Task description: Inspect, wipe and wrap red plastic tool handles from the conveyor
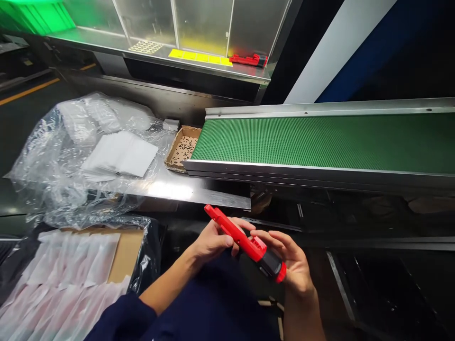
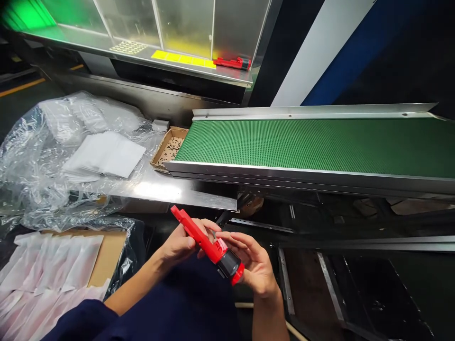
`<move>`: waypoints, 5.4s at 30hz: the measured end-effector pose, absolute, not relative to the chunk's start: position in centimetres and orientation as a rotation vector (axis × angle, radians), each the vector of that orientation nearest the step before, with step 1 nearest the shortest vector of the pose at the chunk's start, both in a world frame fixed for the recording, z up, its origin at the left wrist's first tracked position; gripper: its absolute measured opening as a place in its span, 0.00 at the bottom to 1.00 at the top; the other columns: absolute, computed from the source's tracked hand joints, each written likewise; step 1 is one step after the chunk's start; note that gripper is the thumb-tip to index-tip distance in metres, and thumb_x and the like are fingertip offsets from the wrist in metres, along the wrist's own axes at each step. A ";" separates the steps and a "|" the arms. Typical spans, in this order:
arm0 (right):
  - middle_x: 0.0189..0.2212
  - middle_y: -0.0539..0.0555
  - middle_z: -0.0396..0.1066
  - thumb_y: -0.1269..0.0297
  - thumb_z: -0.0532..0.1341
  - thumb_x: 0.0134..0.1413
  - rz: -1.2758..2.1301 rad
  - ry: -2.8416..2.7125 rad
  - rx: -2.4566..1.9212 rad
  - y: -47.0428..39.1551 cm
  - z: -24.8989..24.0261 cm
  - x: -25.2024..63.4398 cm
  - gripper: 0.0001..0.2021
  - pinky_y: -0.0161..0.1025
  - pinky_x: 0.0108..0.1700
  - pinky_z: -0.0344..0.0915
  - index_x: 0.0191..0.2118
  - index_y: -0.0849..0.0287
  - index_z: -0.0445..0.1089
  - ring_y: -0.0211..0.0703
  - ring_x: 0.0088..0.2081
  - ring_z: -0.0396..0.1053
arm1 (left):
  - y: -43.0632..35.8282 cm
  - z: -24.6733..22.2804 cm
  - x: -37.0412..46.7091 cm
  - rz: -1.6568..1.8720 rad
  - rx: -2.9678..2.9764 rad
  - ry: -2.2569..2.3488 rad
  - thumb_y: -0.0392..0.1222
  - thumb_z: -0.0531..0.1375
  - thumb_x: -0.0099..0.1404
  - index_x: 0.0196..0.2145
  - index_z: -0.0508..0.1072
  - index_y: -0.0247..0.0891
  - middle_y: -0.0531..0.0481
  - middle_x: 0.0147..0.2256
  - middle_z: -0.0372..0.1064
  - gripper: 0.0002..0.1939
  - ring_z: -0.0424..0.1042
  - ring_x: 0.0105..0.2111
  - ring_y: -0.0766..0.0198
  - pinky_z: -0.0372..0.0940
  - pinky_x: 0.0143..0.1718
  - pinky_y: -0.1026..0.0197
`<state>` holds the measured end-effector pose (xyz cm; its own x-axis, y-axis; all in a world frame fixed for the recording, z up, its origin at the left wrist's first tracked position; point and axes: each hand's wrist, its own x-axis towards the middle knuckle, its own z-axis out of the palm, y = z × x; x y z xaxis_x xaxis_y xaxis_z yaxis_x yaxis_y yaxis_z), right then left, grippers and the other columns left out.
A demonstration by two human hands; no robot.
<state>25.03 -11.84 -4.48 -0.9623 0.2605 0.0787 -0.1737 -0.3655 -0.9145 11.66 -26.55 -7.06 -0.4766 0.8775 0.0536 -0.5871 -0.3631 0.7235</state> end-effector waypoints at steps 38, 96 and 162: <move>0.51 0.58 0.74 0.63 0.69 0.53 1.618 -1.945 -0.475 -14.4 -7.3 24.7 0.06 0.49 0.56 0.68 0.38 0.52 0.80 0.53 0.54 0.70 | -27.1 -7.0 12.6 2.290 0.163 0.928 0.52 0.78 0.45 0.35 0.80 0.34 0.47 0.24 0.74 0.24 0.69 0.22 0.68 0.62 0.25 0.68; 0.43 0.57 0.78 0.54 0.67 0.53 1.830 -1.874 -0.466 -14.8 -7.4 22.4 0.14 0.46 0.49 0.72 0.43 0.56 0.77 0.51 0.45 0.75 | -27.7 -6.1 12.4 2.324 -0.017 1.170 0.55 0.76 0.45 0.34 0.78 0.31 0.51 0.20 0.69 0.27 0.66 0.21 0.68 0.61 0.23 0.68; 0.21 0.45 0.47 0.53 0.67 0.42 2.403 -1.966 -0.403 -23.7 -2.4 -1.4 0.14 0.35 0.26 0.45 0.26 0.61 0.72 0.34 0.24 0.45 | -35.3 -1.8 -3.5 2.837 -0.436 1.517 0.56 0.75 0.47 0.42 0.74 0.35 0.55 0.19 0.66 0.31 0.61 0.14 0.70 0.57 0.15 0.68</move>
<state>-1.35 -23.67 -2.44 -0.9668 0.1694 -0.1911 0.1537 -0.2112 -0.9653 -3.48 -35.29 -1.78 -0.9585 -0.2168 -0.1850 -0.0333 -0.5593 0.8283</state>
